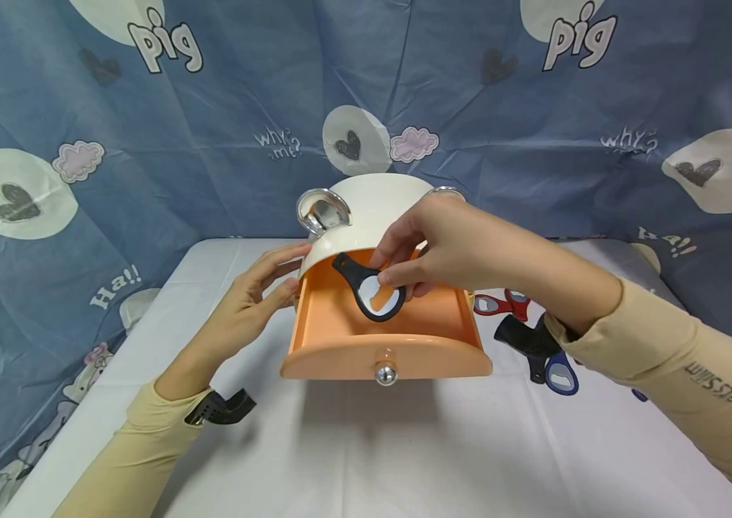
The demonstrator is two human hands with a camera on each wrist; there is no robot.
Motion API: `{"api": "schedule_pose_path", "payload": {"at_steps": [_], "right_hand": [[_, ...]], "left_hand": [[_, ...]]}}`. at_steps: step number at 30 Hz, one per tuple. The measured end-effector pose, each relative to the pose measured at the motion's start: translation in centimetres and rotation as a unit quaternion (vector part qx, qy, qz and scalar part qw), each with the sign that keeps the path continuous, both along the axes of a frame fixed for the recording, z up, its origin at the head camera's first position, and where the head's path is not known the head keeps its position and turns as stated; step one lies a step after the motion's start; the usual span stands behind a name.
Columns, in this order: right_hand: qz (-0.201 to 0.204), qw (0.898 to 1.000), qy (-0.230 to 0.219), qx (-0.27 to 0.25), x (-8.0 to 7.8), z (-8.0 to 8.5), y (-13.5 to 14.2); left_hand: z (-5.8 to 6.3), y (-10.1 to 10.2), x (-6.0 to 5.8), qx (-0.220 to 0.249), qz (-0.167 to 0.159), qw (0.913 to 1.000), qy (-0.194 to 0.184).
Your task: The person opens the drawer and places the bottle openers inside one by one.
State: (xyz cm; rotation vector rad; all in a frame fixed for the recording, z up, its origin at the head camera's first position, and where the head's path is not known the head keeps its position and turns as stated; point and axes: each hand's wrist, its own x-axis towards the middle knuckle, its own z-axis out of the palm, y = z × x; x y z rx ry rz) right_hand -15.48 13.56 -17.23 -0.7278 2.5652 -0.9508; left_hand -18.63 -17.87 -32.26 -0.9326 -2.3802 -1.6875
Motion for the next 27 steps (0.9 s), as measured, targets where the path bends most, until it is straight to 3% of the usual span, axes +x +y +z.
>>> {"api": "schedule_pose_path", "payload": {"at_steps": [17,27], "right_hand": [[0.054,0.996,-0.027,0.059,-0.4,-0.7,-3.8],[0.063,0.993,-0.054,0.078,-0.6,-1.1,-4.9]], "left_hand": [[0.1,0.0,-0.1,-0.002,-0.003,1.0,-0.001],[0.3,0.0,0.0,-0.004,-0.001,1.0,-0.004]]}}
